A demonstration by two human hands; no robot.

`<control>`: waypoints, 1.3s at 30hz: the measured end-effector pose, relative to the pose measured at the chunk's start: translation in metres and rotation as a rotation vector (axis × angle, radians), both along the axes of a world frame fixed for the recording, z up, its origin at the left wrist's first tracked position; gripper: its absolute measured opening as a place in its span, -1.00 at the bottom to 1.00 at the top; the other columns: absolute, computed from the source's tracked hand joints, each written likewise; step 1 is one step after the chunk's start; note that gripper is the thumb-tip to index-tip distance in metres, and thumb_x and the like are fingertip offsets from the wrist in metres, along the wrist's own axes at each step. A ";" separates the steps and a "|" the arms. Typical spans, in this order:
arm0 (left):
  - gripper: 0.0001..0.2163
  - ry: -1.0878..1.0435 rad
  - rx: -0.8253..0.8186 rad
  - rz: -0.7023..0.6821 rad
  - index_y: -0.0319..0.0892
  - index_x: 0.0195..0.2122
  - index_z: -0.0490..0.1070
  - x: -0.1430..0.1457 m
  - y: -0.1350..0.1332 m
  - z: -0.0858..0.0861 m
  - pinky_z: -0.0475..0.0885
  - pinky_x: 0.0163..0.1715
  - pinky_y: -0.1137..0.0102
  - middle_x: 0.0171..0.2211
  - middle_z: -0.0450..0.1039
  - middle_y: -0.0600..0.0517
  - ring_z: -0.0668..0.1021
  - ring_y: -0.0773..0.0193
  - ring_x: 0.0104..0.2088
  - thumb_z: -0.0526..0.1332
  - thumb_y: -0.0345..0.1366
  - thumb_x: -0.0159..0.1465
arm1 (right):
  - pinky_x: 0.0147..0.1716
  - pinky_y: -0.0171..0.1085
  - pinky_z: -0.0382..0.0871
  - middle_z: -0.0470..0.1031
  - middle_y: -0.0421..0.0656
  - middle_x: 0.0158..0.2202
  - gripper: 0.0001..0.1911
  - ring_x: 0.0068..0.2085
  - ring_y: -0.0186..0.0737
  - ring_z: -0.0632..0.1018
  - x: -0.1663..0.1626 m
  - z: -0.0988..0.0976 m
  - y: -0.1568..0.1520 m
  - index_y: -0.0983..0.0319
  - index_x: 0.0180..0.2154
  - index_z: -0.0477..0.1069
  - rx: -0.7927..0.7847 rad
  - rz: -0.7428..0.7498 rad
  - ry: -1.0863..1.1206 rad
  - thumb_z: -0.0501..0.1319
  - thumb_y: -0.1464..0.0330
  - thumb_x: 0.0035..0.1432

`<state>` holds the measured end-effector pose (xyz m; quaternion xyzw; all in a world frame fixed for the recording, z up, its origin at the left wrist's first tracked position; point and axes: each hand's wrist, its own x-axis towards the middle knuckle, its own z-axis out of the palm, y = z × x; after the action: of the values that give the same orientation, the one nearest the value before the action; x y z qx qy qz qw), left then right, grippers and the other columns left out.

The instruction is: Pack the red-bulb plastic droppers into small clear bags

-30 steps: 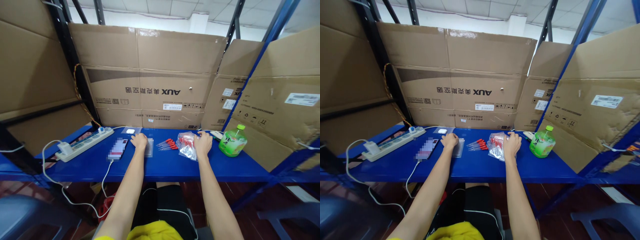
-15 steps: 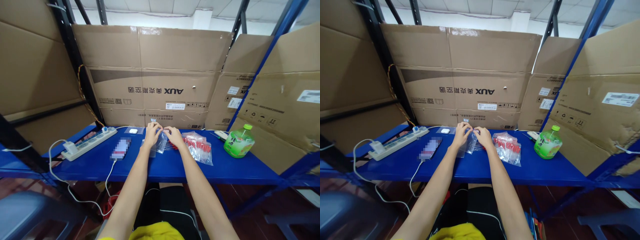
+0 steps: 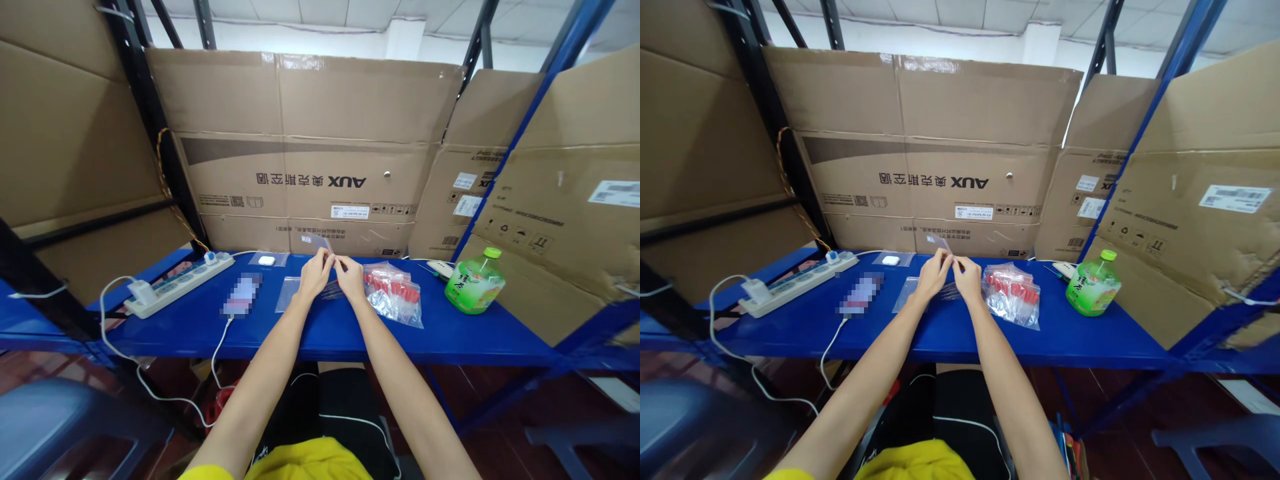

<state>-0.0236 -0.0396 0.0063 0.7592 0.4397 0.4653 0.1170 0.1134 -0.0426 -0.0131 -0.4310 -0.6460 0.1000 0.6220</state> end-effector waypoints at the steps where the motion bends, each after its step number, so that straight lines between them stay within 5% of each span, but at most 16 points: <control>1: -0.70 0.021 -0.022 0.019 -0.04 -0.06 0.35 0.001 0.000 -0.001 0.31 -0.25 0.36 -0.25 0.57 0.00 0.61 0.11 -0.21 -0.05 -0.01 0.52 | -0.16 -0.20 0.47 0.69 -0.07 -0.20 -0.67 -0.23 -0.09 0.65 -0.002 0.000 -0.001 0.19 -0.19 0.66 0.016 0.010 -0.037 0.13 0.24 0.33; 8: -0.72 0.149 -0.054 0.128 -0.04 -0.11 0.38 0.000 0.004 -0.006 0.31 -0.25 0.37 -0.23 0.61 -0.04 0.64 0.09 -0.18 -0.06 -0.07 0.53 | -0.09 -0.13 0.47 0.69 -0.09 -0.26 -0.73 -0.22 -0.06 0.63 0.001 -0.002 -0.002 0.15 -0.32 0.66 0.001 -0.059 -0.105 0.20 0.23 0.29; 17: -0.71 0.147 -0.013 0.008 -0.04 -0.19 0.35 -0.002 0.008 -0.009 0.28 -0.26 0.38 -0.29 0.59 0.01 0.61 0.17 -0.24 -0.09 -0.12 0.54 | -0.18 -0.22 0.50 0.65 -0.14 -0.38 -0.76 -0.31 -0.12 0.64 0.002 -0.002 0.001 0.19 -0.36 0.52 -0.145 0.051 0.150 0.24 0.17 0.20; 23: -0.77 0.262 -0.002 0.030 -0.05 -0.15 0.37 0.001 0.005 -0.009 0.27 -0.27 0.37 -0.24 0.60 -0.02 0.62 0.14 -0.19 -0.06 -0.20 0.52 | -0.23 -0.22 0.48 0.63 -0.15 -0.40 -0.85 -0.34 -0.12 0.65 0.002 -0.008 0.005 0.15 -0.36 0.42 -0.210 -0.144 0.109 0.18 0.24 0.20; 30: -0.79 0.293 0.052 0.013 -0.07 -0.27 0.41 0.002 0.002 -0.008 0.21 -0.34 0.38 -0.28 0.59 0.02 0.58 0.20 -0.26 0.04 -0.21 0.46 | -0.15 -0.21 0.45 0.66 -0.15 -0.31 -0.89 -0.27 -0.13 0.64 0.012 -0.010 0.005 0.13 -0.25 0.47 -0.166 -0.157 -0.062 0.20 0.29 0.19; 35: -0.86 0.269 0.078 0.074 -0.09 -0.39 0.39 0.006 -0.002 -0.006 0.20 -0.36 0.36 -0.37 0.55 0.06 0.53 0.24 -0.34 0.15 -0.29 0.33 | -0.18 -0.21 0.37 0.59 -0.12 -0.33 -0.91 -0.30 -0.10 0.57 0.019 -0.010 0.005 0.16 -0.29 0.40 -0.131 -0.454 0.046 0.13 0.35 0.17; 39: -0.88 0.233 0.065 0.021 -0.09 -0.39 0.39 0.006 -0.004 -0.005 0.24 -0.35 0.37 -0.36 0.55 0.07 0.54 0.25 -0.34 0.16 -0.27 0.30 | -0.19 -0.21 0.34 0.56 -0.13 -0.33 -0.88 -0.31 -0.11 0.53 0.020 -0.008 0.005 0.17 -0.27 0.37 -0.098 -0.489 0.104 0.09 0.38 0.15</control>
<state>-0.0179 -0.0436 0.0012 0.8068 0.4431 0.3892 0.0357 0.1335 -0.0375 -0.0215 -0.5983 -0.4841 -0.0001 0.6386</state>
